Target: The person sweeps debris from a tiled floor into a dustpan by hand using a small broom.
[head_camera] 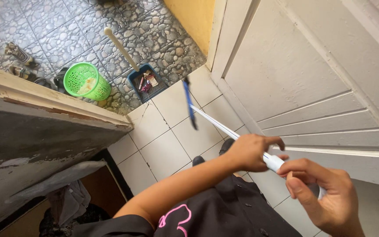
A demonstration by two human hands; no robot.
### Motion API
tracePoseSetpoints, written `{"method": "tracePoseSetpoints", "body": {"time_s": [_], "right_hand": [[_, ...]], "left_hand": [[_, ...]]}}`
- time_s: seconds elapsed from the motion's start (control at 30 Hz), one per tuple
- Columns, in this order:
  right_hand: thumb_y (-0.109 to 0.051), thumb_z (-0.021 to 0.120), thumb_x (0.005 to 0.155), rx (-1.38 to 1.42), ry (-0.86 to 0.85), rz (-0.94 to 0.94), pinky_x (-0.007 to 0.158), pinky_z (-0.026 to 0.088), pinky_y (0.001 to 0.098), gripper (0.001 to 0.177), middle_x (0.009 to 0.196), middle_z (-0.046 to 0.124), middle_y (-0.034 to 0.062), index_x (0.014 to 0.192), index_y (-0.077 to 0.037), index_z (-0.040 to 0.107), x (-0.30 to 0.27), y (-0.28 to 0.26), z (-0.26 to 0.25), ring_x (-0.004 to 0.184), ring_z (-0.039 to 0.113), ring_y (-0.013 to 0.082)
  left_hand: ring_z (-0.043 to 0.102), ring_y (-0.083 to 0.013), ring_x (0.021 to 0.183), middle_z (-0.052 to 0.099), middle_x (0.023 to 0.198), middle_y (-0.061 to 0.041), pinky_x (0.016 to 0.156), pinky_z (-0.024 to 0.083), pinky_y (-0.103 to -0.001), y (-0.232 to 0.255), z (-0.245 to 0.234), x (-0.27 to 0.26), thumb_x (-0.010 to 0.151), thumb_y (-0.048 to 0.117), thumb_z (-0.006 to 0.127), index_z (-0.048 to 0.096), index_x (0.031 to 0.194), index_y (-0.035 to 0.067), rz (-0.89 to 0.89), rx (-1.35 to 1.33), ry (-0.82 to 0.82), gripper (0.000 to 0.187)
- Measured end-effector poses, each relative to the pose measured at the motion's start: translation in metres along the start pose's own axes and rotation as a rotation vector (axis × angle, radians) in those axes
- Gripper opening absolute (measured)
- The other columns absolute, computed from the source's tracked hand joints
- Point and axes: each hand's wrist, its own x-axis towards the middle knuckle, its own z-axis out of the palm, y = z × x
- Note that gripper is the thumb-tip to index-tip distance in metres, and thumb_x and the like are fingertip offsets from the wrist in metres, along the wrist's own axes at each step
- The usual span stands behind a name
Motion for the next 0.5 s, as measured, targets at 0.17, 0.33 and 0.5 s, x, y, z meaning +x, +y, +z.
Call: {"method": "tracePoseSetpoints", "body": {"time_s": [0.17,0.33,0.5], "right_hand": [[-0.016,0.077,0.084,-0.172,-0.14,0.326,0.047,0.048,0.0333,0.016,0.052,0.065,0.0121,0.096,-0.006,0.076,0.025,0.029,0.06,0.044,0.061,0.015],[-0.013,0.07,0.088,-0.097,-0.089,0.234,0.047,0.048,0.028,0.012,0.056,0.064,0.0042,0.097,-0.007,0.075,0.015,0.037,0.065,0.049,0.059,0.0059],[-0.013,0.062,0.096,0.195,-0.066,0.443,0.05,0.043,0.0267,0.016,0.054,0.057,-0.0002,0.097,-0.004,0.076,0.022,0.074,0.071,0.048,0.048,0.0064]], "left_hand": [[0.073,-0.0323,0.086,0.076,0.096,-0.009,0.074,0.055,-0.043,-0.068,0.072,0.005,0.079,0.034,0.076,0.069,0.11,0.019,0.323,-0.067,-0.022,0.035],[0.072,-0.0349,0.09,0.077,0.099,-0.01,0.078,0.056,-0.044,-0.094,0.096,0.003,0.081,0.029,0.075,0.068,0.117,0.018,0.168,-0.032,-0.122,0.039],[0.071,-0.031,0.096,0.077,0.097,-0.011,0.092,0.047,-0.043,-0.109,0.06,-0.022,0.076,0.022,0.074,0.062,0.129,0.019,-0.203,0.074,-0.265,0.055]]}}
